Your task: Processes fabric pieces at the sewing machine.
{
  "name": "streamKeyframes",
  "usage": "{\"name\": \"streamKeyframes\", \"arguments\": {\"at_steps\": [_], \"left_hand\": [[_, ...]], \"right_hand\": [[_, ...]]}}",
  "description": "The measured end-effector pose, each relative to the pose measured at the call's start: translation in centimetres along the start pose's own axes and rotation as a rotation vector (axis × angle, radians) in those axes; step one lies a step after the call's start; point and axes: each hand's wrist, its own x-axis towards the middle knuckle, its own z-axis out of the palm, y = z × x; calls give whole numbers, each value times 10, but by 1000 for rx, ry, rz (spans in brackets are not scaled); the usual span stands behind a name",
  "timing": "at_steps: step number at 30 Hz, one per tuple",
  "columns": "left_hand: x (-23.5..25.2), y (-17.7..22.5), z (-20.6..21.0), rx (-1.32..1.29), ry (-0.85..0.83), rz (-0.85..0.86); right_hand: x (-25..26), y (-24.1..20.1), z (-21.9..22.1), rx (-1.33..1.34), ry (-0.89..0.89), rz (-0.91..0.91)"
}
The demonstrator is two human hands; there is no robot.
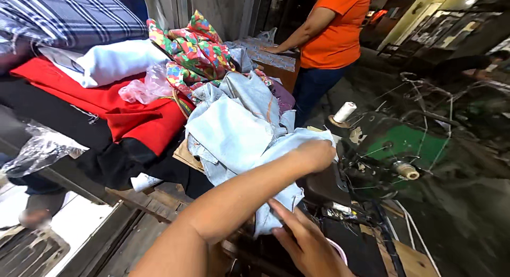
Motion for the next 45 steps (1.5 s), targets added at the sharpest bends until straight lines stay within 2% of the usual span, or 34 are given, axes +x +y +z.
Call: {"name": "streamKeyframes", "arguments": {"at_steps": [2,4,7,9,12,15,18,21,24,27,29,31,33,35,37,39,45], "left_hand": [[-1,-23,-13,20,93,67],[-16,-45,-36,66,194,20],[-58,-70,-68,138,124,-266],[-79,-87,-71,169,52,-442],[-95,-107,-53,230,35,-571],[-106,-120,-41,209,168,-498],[-119,-126,-70,155,382,-358],[-140,-127,-117,201,612,-289],[-164,-128,-155,273,779,-312],[-181,-131,-172,307,990,-389],[-184,-141,-174,301,1067,-466],[-184,-150,-168,222,937,-586],[-183,-160,-162,167,698,-730],[-181,-171,-160,150,567,-805],[-180,-168,-161,168,531,-779],[-179,-153,-168,131,600,-684],[-167,-108,-207,-139,1112,-348]], "right_hand": [[12,5,3,-28,2,-68],[20,0,-11,42,-78,-57],[32,0,-50,156,-141,-145],[45,-2,-78,251,-126,-181],[71,-13,-106,251,110,-59],[103,-12,-118,227,394,-25],[123,-5,-121,331,492,40],[127,3,-113,306,480,104],[127,7,-107,329,460,121],[130,10,-104,349,436,124],[134,11,-97,275,314,180],[140,10,-87,163,84,311],[146,8,-78,69,-117,384],[144,0,-75,41,-162,384],[134,-6,-76,63,-115,356],[124,-10,-76,74,-67,329],[107,-19,-69,160,4,254]]}}
